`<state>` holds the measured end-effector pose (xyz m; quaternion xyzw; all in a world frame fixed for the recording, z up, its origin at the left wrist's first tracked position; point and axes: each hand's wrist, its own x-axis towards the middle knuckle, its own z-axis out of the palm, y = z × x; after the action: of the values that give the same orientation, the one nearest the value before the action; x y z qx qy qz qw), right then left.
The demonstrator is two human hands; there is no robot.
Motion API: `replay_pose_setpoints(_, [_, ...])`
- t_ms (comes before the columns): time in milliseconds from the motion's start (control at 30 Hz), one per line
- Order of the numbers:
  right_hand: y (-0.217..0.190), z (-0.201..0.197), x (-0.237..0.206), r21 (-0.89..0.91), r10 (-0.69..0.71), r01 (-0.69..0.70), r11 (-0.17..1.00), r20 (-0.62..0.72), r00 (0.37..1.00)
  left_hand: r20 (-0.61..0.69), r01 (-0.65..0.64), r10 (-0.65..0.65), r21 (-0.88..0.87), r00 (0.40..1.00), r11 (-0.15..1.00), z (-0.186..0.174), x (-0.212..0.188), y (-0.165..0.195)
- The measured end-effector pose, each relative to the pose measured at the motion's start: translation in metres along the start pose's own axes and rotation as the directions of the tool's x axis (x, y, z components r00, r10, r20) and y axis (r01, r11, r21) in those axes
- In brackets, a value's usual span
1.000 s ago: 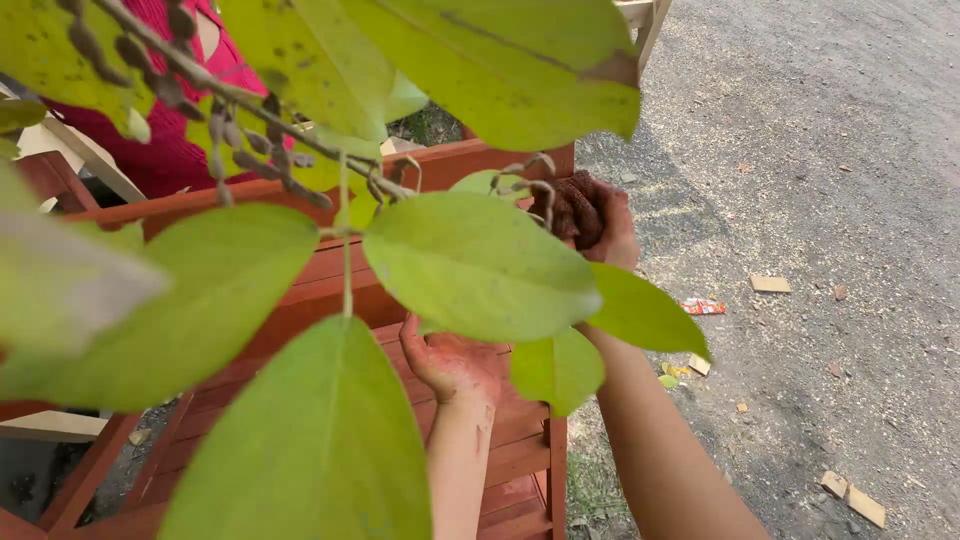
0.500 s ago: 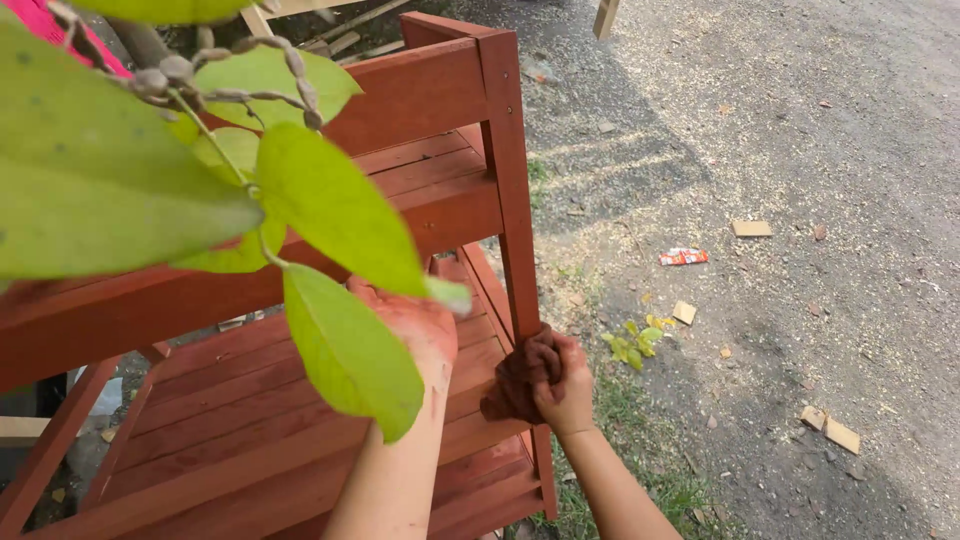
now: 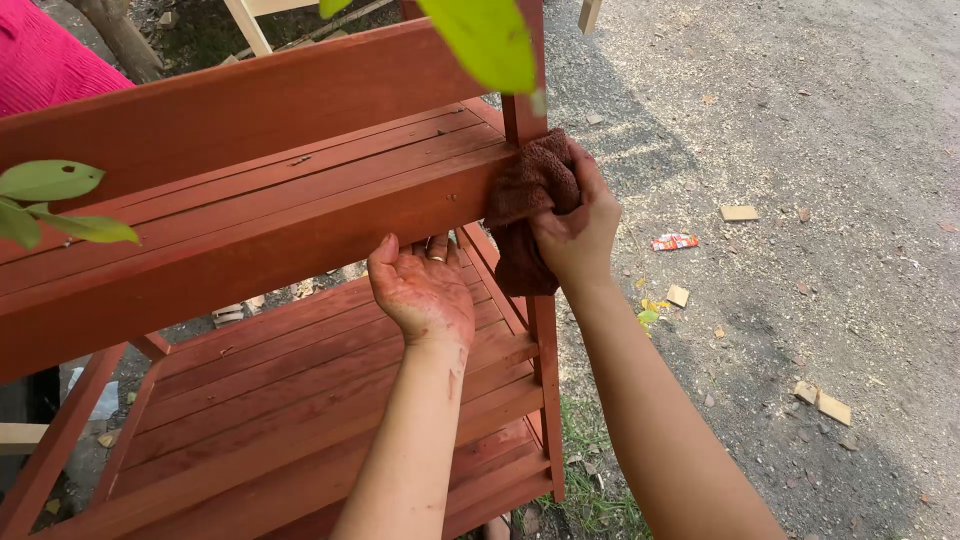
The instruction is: The person wipes the surfaces of a reddish-brown wooden shelving unit with a brown cloth. They move around the unit to clean the top, sides, and shelves, then flip the unit to wipe the underside and lower shelves.
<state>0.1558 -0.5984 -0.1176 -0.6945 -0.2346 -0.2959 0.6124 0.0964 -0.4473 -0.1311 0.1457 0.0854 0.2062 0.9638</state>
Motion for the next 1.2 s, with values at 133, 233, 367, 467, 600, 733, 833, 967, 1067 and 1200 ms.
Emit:
replay_pose_setpoints(133, [0.014, -0.019, -0.072, -0.265, 0.194, -0.18, 0.947, 0.024, 0.981, 0.051, -0.001, 0.002, -0.031, 0.999, 1.0, -0.006, 0.002, -0.001])
replay_pose_setpoints(233, [0.029, -0.039, -0.124, -0.151, 0.341, -0.321, 0.935, 0.134, 0.931, 0.101, -0.011, 0.015, -0.037, 0.995, 0.999, -0.015, 0.004, -0.005])
replay_pose_setpoints(367, [0.036, -0.047, -0.145, -0.043, 0.371, -0.37, 0.928, 0.184, 0.91, 0.172, -0.015, 0.017, -0.012, 0.985, 1.0, -0.033, 0.001, -0.01])
replay_pose_setpoints(467, [0.036, -0.045, -0.146, 0.046, 0.394, -0.406, 0.913, 0.167, 0.904, 0.043, 0.07, -0.113, 0.564, 0.993, 0.823, -0.059, -0.025, -0.023])
replay_pose_setpoints(600, [0.027, -0.042, -0.141, 0.009, 0.383, -0.388, 0.921, 0.138, 0.913, 0.163, -0.213, -0.139, 0.819, 0.977, -0.533, -0.095, -0.059, -0.044])
replay_pose_setpoints(733, [0.029, -0.044, -0.157, -0.147, 0.251, -0.241, 0.959, 0.059, 0.966, 0.292, -0.263, -0.03, 0.804, 0.956, -0.533, -0.114, -0.064, -0.054])
replay_pose_setpoints(833, [0.035, -0.05, -0.191, -0.274, 0.221, -0.212, 0.938, 0.004, 0.975, 0.377, -0.315, 0.003, 0.777, 0.926, -0.544, -0.117, -0.064, -0.054])
replay_pose_setpoints(967, [0.043, -0.071, -0.248, -0.339, 0.387, -0.339, 0.877, 0.083, 0.918, 0.323, -0.285, -0.025, 0.792, 0.946, -0.54, -0.118, -0.067, -0.053])
replay_pose_setpoints(1067, [0.043, -0.079, -0.264, -0.414, 0.53, -0.45, 0.791, 0.097, 0.843, 0.327, -0.299, -0.038, 0.804, 0.944, -0.514, -0.116, -0.069, -0.052])
replay_pose_setpoints(1200, [0.05, -0.066, -0.237, -0.337, 0.46, -0.432, 0.836, 0.002, 0.888, 0.316, -0.289, -0.037, 0.808, 0.948, -0.513, -0.112, -0.067, -0.049])
